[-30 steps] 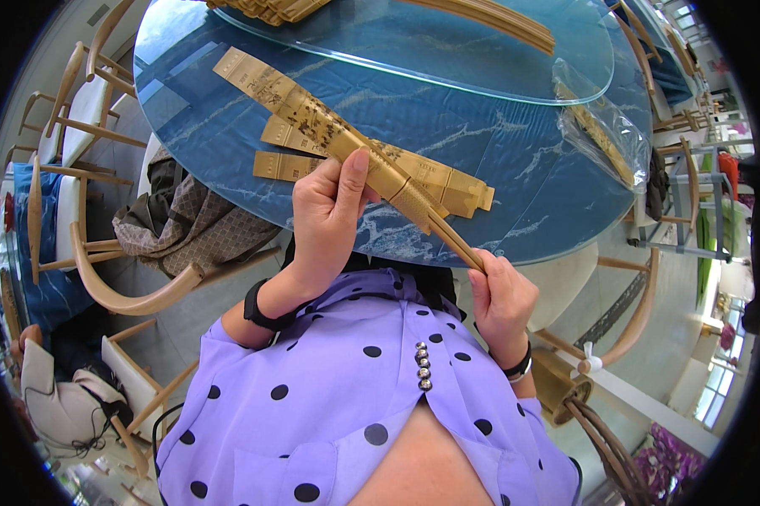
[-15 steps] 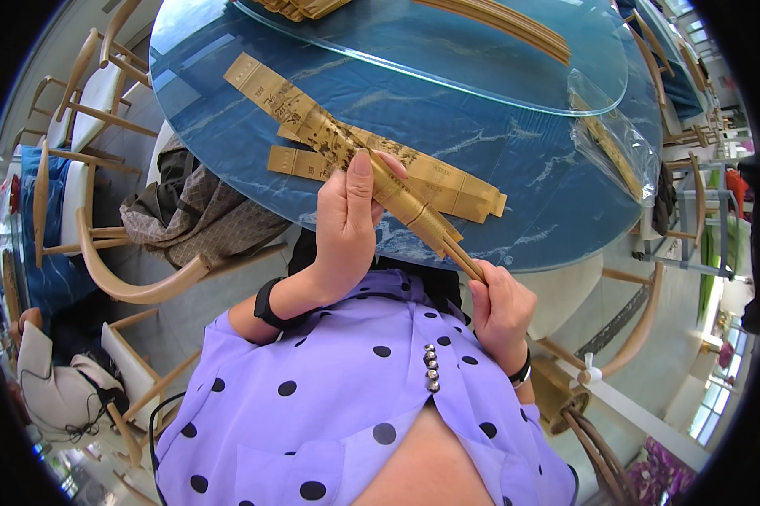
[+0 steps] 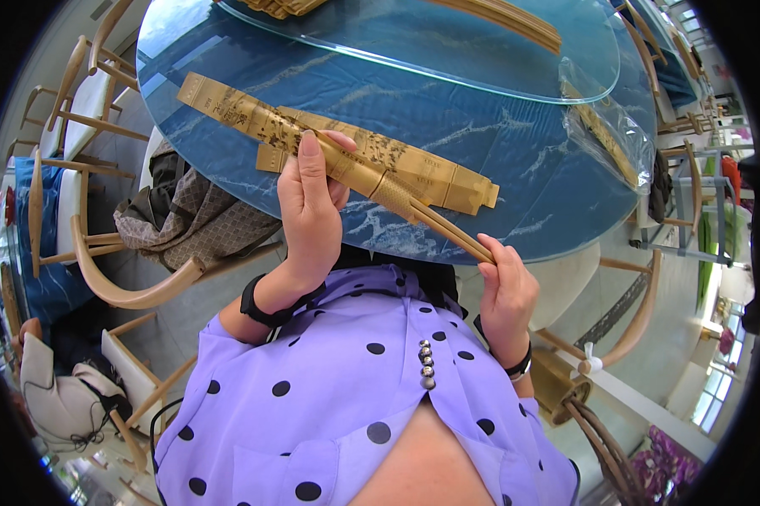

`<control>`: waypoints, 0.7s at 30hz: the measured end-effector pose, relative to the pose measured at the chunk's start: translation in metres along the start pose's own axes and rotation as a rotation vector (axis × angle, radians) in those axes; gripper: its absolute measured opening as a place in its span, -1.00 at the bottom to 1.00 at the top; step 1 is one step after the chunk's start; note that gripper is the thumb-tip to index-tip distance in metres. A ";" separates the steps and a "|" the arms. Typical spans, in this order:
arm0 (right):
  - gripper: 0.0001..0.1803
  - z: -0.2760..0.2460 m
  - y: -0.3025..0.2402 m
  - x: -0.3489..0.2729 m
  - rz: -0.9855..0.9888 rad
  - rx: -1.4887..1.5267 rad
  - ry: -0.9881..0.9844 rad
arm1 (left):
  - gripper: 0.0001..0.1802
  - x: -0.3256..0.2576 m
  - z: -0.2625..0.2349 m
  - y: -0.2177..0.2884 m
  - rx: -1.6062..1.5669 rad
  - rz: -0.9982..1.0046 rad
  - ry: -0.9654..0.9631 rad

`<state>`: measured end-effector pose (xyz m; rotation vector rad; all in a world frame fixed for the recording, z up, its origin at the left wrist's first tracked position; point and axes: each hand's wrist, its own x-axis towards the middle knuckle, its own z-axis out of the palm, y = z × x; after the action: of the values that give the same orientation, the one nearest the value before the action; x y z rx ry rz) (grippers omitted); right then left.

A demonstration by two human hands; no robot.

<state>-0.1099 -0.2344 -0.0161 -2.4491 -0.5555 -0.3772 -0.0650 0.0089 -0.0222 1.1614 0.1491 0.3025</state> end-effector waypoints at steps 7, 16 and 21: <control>-0.65 0.000 -0.001 0.005 0.053 0.139 0.023 | -0.49 0.005 -0.001 0.004 0.007 0.022 0.026; -0.72 0.001 -0.002 0.001 0.134 0.246 0.015 | -0.49 0.002 0.003 0.001 0.028 -0.023 -0.015; -0.74 0.001 -0.007 -0.001 0.157 0.235 -0.010 | -0.49 -0.003 0.008 -0.001 0.055 -0.028 -0.080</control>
<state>-0.1143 -0.2290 -0.0141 -2.2506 -0.3851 -0.2216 -0.0660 0.0007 -0.0202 1.2232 0.1040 0.2275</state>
